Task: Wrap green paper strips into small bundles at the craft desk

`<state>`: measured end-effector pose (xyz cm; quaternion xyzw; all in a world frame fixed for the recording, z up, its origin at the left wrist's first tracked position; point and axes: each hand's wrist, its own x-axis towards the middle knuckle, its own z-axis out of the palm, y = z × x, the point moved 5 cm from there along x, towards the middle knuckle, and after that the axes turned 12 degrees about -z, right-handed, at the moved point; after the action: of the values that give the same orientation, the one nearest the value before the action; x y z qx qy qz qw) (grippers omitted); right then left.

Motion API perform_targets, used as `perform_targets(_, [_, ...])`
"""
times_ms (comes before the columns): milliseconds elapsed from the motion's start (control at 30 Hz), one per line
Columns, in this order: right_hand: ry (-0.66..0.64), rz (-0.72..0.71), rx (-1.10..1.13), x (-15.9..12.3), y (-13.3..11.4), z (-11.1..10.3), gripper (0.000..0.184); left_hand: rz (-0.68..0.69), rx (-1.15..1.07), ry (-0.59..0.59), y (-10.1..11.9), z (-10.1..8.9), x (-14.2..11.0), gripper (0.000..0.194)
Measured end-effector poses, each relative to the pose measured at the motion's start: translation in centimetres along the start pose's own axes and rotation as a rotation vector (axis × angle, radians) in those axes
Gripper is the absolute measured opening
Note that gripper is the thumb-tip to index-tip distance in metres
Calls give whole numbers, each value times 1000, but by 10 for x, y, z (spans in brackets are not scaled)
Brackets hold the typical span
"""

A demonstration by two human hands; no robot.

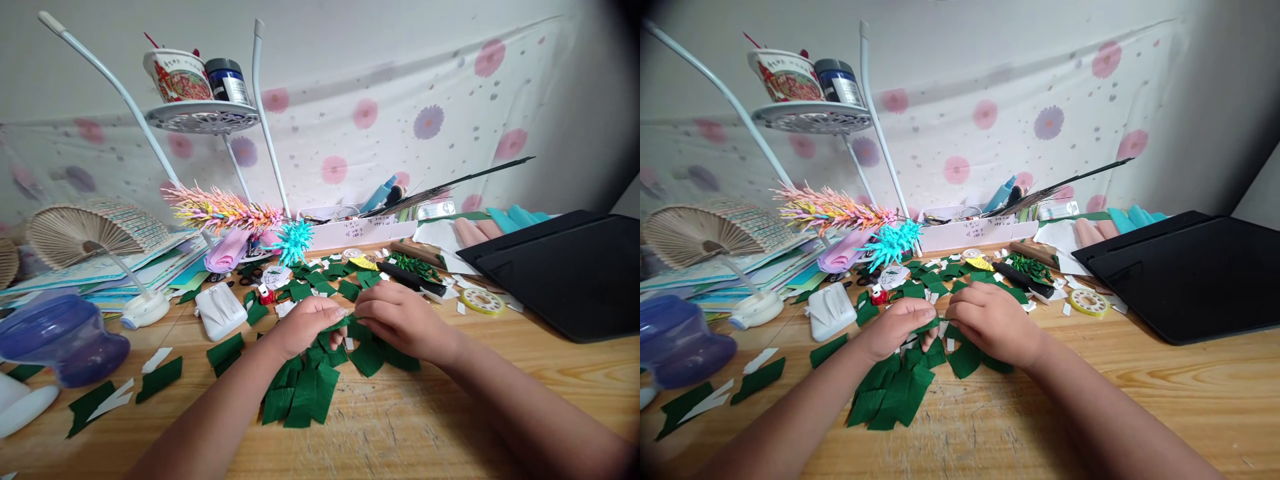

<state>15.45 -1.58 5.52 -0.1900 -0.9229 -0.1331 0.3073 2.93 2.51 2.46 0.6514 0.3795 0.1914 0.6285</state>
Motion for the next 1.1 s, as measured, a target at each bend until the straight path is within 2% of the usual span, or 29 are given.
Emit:
perform_targets(133, [2,-32,-17,0,-3,-2,17,-15,17,1,3,-1,-2,32])
perform_targets(367, [-35,-71,-86,1,-6,-4,18,-40,-39,-65,-3,-1,2,32])
perform_targets(567, [-52,11,-107,2,-2,-4,19,-128,-93,-94,-8,-2,4,32])
perform_targets(667, [-67,19,-122,0,-1,-2,19,-85,-81,-43,-3,-4,3,28])
perform_targets(900, [-102,61,-143,-1,2,0,16,43,58,166,9,-8,1,12])
perform_targets(1000, [-118,112,-111,-1,3,2,16,68,86,184,9,-6,1,16])
perform_targets(1100, [-70,163,-29,0,3,3,20,60,104,188,6,-3,3,17])
